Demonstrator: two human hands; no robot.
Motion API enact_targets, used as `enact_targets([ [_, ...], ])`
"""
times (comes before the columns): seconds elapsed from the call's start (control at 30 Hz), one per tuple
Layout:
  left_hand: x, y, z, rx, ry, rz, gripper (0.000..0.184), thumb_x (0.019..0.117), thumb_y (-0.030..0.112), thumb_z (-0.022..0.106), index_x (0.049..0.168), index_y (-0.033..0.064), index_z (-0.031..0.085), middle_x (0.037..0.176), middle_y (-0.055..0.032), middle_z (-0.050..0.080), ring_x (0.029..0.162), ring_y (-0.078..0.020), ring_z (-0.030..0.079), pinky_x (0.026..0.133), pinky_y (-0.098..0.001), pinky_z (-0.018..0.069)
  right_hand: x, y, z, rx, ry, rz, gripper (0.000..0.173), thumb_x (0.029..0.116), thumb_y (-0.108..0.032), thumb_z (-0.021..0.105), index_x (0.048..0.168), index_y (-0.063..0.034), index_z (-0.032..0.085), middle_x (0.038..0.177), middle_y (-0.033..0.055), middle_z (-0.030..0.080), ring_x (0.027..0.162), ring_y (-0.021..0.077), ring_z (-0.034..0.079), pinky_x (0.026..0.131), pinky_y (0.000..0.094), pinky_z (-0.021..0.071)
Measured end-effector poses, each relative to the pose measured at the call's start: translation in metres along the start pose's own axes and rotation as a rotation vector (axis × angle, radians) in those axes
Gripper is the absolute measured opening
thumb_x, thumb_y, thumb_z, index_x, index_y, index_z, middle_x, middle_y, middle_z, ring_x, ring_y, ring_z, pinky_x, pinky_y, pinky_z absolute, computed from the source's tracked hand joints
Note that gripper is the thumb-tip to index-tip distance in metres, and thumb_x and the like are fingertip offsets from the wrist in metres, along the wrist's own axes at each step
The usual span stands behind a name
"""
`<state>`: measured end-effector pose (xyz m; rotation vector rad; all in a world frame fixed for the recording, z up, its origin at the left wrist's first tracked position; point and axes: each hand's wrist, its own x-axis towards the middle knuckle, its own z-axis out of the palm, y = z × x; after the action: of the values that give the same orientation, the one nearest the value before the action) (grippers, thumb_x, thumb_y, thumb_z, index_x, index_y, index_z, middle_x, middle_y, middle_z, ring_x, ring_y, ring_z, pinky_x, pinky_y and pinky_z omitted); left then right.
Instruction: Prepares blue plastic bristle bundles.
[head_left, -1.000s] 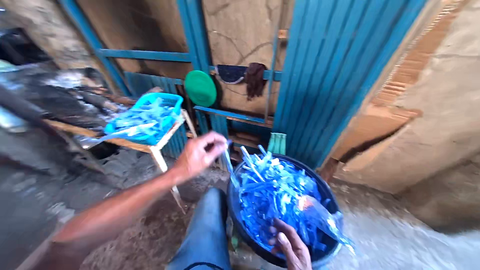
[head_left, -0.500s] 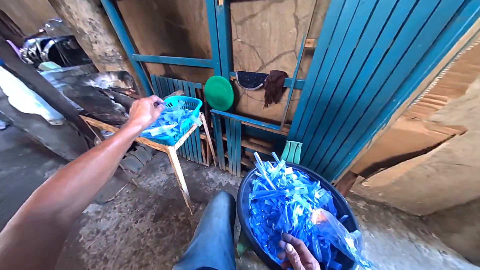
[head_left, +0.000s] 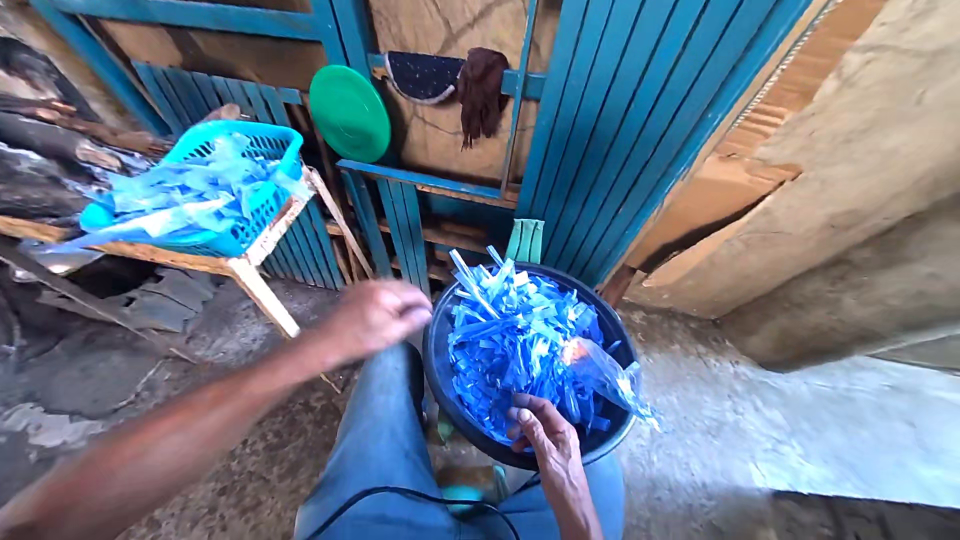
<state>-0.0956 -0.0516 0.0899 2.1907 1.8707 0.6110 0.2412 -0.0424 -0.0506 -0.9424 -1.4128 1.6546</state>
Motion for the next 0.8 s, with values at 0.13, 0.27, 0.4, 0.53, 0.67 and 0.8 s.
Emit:
enact_targets([
  [0.13,0.038,0.023,0.116,0.116,-0.711,0.004,0.03,0.1043,0.029,0.055,0.113,0.0063,0.073,0.112,-0.0192,0.072,0.11,-0.0409,0.067,0.092,-0.0658,0.0485,0.002,0.002,-0.001,0.072,0.037,-0.015,0.03,0.103,-0.017,0.054,0.122,0.0038,0.064,0.102,0.0141,0.073,0.077,0.0207,0.072,0.063,0.0334,0.0621],
  [0.27,0.062,0.022,0.185,0.346,-0.965,-0.113,0.024,0.0994,0.021,0.062,0.109,0.0002,0.07,0.115,-0.0238,0.069,0.115,-0.0449,0.063,0.095,-0.0671,0.046,0.001,0.004,0.0,0.137,0.071,-0.024,0.028,0.1031,-0.014,0.053,0.12,0.0051,0.064,0.099,0.0151,0.073,0.073,0.0209,0.071,0.063,0.0331,0.0619],
  [0.4,0.073,0.027,0.211,0.464,-1.084,-0.164,0.031,0.0949,0.024,0.071,0.11,-0.0026,0.068,0.119,-0.0245,0.068,0.117,-0.0441,0.062,0.097,-0.0659,0.0461,0.001,0.005,-0.001,0.146,0.084,-0.03,0.028,0.1034,-0.014,0.052,0.12,0.0051,0.064,0.099,0.0153,0.072,0.072,0.0204,0.071,0.062,0.0325,0.0617],
  [0.53,0.069,0.031,0.221,0.541,-1.128,-0.137,0.039,0.0916,0.028,0.075,0.115,-0.0017,0.067,0.12,-0.0234,0.067,0.116,-0.043,0.062,0.096,-0.0643,0.0466,0.003,0.004,0.0,0.165,0.086,-0.027,0.027,0.1038,-0.012,0.051,0.12,0.0051,0.064,0.097,0.0147,0.073,0.071,0.0195,0.07,0.061,0.0318,0.0613],
  [0.67,0.07,0.03,0.228,0.576,-1.145,-0.134,0.033,0.0919,0.022,0.073,0.114,-0.0022,0.067,0.12,-0.023,0.067,0.116,-0.0421,0.063,0.095,-0.0634,0.0474,0.003,0.006,-0.001,0.185,0.08,-0.032,0.027,0.1038,-0.012,0.051,0.12,0.0056,0.063,0.096,0.0147,0.072,0.072,0.0197,0.07,0.062,0.0321,0.0614],
  [0.8,0.069,0.028,0.23,0.569,-1.145,-0.155,0.023,0.0958,0.009,0.063,0.115,-0.0016,0.067,0.121,-0.0224,0.067,0.116,-0.0412,0.062,0.095,-0.0626,0.0477,0.004,0.007,0.0,0.2,0.079,-0.031,0.027,0.1036,-0.012,0.051,0.12,0.0057,0.064,0.096,0.0149,0.072,0.071,0.0198,0.07,0.061,0.0323,0.0611],
])
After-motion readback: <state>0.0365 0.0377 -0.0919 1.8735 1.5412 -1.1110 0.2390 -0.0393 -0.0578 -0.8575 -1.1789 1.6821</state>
